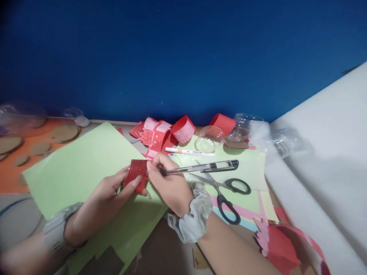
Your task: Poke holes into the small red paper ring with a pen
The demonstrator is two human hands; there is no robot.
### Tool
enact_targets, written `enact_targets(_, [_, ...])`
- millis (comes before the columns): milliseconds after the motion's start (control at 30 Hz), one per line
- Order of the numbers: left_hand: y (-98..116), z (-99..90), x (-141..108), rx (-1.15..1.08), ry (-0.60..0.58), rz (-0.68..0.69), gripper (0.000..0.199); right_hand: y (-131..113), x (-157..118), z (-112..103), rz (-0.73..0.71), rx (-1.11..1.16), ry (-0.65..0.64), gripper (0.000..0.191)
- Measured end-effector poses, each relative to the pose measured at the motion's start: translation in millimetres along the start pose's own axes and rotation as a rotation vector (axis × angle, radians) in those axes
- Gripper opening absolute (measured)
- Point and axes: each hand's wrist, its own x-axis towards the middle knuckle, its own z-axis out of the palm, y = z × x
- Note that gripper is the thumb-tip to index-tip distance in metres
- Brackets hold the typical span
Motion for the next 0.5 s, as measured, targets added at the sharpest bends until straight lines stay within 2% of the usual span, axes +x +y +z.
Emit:
enact_targets(167, [0.7, -0.8, 1.0, -0.009, -0.007, 0.014, 0.029, -0.9, -0.7, -0.1, 0.011, 0.01, -0.09, 0.032])
enact_targets(367, [-1.0, 0.0, 0.3, -0.003, -0.006, -0.001, 0.031, -1.5, 0.8, -0.3, 0.0, 0.029, -0.012, 0.032])
enact_targets(500, [-0.6, 0.6, 0.1, -0.012, -0.004, -0.009, 0.029, -1.9, 0.3, -0.2, 0.011, 0.006, -0.055, 0.032])
